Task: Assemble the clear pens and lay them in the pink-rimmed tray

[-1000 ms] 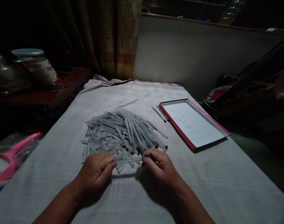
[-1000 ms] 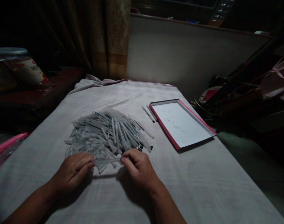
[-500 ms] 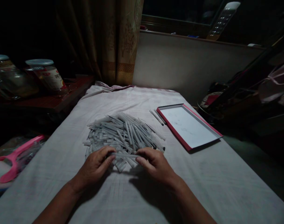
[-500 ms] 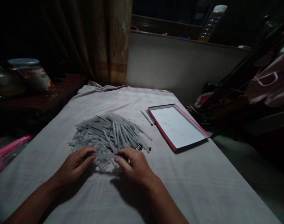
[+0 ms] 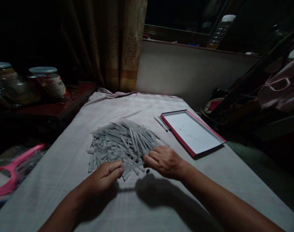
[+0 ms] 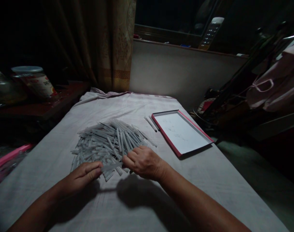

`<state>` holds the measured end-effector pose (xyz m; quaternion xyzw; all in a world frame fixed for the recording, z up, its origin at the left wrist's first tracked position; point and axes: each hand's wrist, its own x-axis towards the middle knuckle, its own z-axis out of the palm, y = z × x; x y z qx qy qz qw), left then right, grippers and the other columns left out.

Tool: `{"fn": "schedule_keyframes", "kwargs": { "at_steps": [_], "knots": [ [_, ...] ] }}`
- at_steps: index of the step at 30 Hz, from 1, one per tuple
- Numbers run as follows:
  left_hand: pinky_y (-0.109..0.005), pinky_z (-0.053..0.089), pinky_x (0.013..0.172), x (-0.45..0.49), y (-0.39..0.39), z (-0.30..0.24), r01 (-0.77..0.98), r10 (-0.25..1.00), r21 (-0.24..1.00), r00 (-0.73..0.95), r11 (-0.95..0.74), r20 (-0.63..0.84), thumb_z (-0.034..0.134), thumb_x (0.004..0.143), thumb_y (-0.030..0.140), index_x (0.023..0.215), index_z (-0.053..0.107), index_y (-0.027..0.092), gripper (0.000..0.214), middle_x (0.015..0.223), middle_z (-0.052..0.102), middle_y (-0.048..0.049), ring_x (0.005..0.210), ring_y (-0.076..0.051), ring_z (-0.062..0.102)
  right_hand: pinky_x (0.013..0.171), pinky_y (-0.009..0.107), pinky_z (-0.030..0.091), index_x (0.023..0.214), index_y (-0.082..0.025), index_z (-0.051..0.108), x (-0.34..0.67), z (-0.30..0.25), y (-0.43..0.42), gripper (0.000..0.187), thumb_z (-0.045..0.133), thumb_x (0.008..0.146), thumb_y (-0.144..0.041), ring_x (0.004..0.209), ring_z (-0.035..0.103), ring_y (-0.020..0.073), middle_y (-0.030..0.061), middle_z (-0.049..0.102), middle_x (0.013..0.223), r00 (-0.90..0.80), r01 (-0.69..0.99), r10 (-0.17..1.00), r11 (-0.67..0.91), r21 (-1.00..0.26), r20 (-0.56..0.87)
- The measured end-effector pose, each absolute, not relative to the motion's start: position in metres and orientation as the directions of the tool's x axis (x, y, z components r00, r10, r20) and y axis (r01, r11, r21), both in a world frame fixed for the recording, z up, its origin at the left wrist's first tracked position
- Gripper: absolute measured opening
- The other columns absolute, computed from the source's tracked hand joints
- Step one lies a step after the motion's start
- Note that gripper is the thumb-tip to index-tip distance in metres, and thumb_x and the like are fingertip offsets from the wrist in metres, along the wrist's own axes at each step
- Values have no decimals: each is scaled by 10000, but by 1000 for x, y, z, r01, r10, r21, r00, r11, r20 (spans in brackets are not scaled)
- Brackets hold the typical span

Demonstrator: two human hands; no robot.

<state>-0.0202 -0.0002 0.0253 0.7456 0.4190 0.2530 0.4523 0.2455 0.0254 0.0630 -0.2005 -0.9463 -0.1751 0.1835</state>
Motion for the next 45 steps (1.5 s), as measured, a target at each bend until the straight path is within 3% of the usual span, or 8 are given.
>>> {"fn": "schedule_keyframes", "kwargs": {
  "at_steps": [5,9,12,18,28,34,41,45],
  "knots": [
    [-197,191,375,-44,10,17,182,931,966,283,183,-230,439,828,766,603,425,208,602,470,267,87,393,-71,215,600,298,299,778,-188,654,288,64,62,361,409,1031,-267,583,505,152,19,612,613,-710,668,437,668,329,553],
    [-238,440,525,-37,20,11,336,987,929,8,-156,163,575,841,603,809,605,195,411,648,579,4,575,-142,543,574,285,296,893,-180,698,305,49,84,262,496,985,-319,633,599,167,56,723,768,-394,917,822,383,114,412],
    [-319,506,806,-23,19,3,599,866,652,153,-465,476,501,946,391,1049,673,225,260,972,698,-51,915,-204,651,596,275,324,918,-206,717,283,35,88,274,480,987,-324,706,655,180,52,754,831,-176,976,944,205,-76,279],
    [-398,457,894,-21,15,-12,792,719,214,357,-571,596,410,1003,255,1403,480,214,409,1114,656,-96,1024,-239,603,701,257,406,994,-231,743,252,29,97,290,485,979,-361,892,676,188,59,745,996,-160,952,962,210,-223,221],
    [-374,483,905,-23,15,-14,785,720,264,304,-560,624,475,980,242,1313,531,232,338,1130,658,-75,1045,-224,617,772,346,478,1076,-88,720,295,34,144,286,512,917,-204,989,689,304,238,707,1107,182,982,982,-184,-47,-44],
    [-367,486,900,-23,13,-10,778,699,236,332,-583,633,481,973,199,1275,542,199,308,1112,657,-85,1034,-224,615,769,351,492,1108,-118,687,295,36,128,309,461,960,-267,954,705,292,214,733,1057,212,971,977,-213,-106,-23],
    [-488,407,1046,-10,-5,4,802,620,144,320,-580,717,584,917,165,1319,489,174,413,1358,474,-188,1300,-333,457,725,286,519,959,-196,714,266,41,35,227,519,905,-298,818,699,199,76,754,902,-131,593,931,349,-726,341],
    [-460,416,1031,-5,-10,8,760,591,97,411,-642,694,575,932,215,1252,527,182,325,1224,592,-143,1178,-289,550,621,266,500,917,-190,724,240,31,3,199,553,885,-286,677,647,160,45,707,754,-138,327,944,330,-886,301]
  ]
}}
